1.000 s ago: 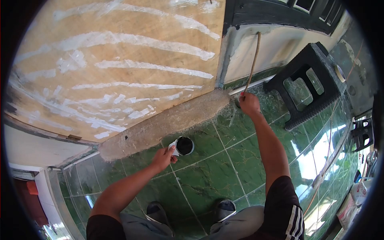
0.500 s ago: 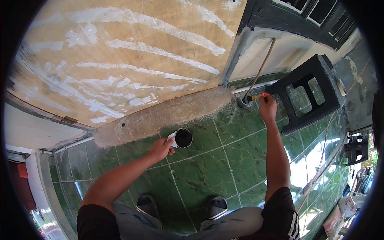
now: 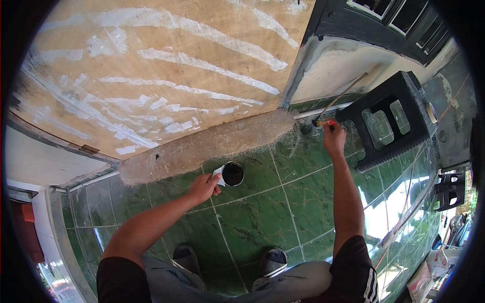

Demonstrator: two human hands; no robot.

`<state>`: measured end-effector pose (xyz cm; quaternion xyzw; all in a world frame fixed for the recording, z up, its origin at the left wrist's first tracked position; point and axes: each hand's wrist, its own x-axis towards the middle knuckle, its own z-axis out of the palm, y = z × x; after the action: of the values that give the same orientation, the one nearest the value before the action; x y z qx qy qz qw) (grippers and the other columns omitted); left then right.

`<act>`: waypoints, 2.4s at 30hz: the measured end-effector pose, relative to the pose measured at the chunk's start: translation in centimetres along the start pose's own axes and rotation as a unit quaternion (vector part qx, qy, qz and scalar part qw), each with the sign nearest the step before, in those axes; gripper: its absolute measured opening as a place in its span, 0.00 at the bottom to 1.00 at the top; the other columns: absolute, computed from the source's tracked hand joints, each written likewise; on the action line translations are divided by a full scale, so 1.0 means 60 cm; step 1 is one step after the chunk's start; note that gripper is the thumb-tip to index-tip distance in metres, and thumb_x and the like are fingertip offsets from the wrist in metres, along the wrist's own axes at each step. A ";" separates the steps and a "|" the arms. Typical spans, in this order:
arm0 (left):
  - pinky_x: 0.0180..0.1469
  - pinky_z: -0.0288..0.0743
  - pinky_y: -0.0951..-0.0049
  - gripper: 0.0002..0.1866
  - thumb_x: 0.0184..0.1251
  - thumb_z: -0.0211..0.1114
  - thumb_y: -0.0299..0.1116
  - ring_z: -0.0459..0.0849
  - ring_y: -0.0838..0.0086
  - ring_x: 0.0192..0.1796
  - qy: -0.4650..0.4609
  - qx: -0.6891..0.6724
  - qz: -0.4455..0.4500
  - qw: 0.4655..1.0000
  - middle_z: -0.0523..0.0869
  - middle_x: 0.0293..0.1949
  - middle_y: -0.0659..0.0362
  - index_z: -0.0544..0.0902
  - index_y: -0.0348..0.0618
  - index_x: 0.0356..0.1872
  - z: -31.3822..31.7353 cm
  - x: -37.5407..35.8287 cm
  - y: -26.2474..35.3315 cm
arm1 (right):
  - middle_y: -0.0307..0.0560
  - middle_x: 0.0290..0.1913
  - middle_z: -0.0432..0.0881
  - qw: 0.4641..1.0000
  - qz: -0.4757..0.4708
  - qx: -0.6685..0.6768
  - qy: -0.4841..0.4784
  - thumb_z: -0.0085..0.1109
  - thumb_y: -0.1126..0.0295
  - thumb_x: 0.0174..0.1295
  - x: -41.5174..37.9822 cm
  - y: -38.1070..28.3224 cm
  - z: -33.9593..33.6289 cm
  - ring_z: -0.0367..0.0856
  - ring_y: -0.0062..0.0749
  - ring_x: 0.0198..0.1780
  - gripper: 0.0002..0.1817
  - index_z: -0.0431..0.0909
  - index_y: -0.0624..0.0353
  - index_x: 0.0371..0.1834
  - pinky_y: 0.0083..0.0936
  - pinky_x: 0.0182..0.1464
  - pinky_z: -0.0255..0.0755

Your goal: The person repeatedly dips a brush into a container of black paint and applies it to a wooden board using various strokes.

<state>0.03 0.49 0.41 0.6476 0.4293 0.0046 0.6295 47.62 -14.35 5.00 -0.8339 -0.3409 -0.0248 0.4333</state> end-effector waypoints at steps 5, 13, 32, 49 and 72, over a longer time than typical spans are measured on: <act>0.35 0.79 0.72 0.26 0.84 0.53 0.50 0.87 0.74 0.30 0.005 0.035 0.022 0.999 0.88 0.29 0.55 0.82 0.32 0.42 0.002 0.006 -0.007 | 0.52 0.31 0.87 1.000 -0.015 -0.006 -0.022 0.64 0.67 0.69 -0.013 0.032 0.033 0.85 0.36 0.32 0.12 0.87 0.63 0.49 0.33 0.39 0.77; 0.37 0.80 0.69 0.26 0.84 0.52 0.50 0.88 0.74 0.30 0.015 0.047 0.009 0.999 0.89 0.28 0.56 0.83 0.33 0.42 0.005 0.001 0.000 | 0.57 0.36 0.87 0.994 -0.054 -0.027 -0.088 0.64 0.73 0.63 -0.033 0.034 0.059 0.87 0.51 0.37 0.11 0.86 0.60 0.47 0.42 0.43 0.79; 0.36 0.80 0.70 0.21 0.83 0.53 0.47 0.87 0.74 0.30 0.029 0.040 0.027 0.998 0.87 0.28 0.56 0.80 0.34 0.50 0.009 0.007 -0.008 | 0.53 0.42 0.85 0.968 0.162 0.151 -0.119 0.61 0.67 0.69 -0.017 0.074 0.102 0.87 0.46 0.41 0.08 0.82 0.59 0.44 0.39 0.45 0.80; 0.36 0.80 0.70 0.21 0.85 0.49 0.47 0.86 0.73 0.31 0.005 0.032 0.016 0.999 0.87 0.30 0.54 0.77 0.35 0.51 0.008 0.007 -0.007 | 0.56 0.36 0.86 0.971 0.102 0.053 -0.210 0.60 0.67 0.64 0.042 0.154 0.004 0.86 0.49 0.39 0.09 0.82 0.60 0.42 0.40 0.45 0.76; 0.37 0.80 0.69 0.22 0.86 0.49 0.48 0.86 0.72 0.32 0.004 0.038 0.011 0.999 0.86 0.31 0.53 0.76 0.35 0.50 0.008 0.015 -0.025 | 0.62 0.46 0.88 0.983 0.107 -0.039 -0.146 0.63 0.54 0.69 0.028 0.142 0.008 0.85 0.62 0.52 0.20 0.83 0.61 0.51 0.46 0.53 0.76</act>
<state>0.05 0.40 -1.38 0.6758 0.4243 -0.0019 0.6027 53.82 -16.41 -0.72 -0.8767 -0.3080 0.1304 0.3458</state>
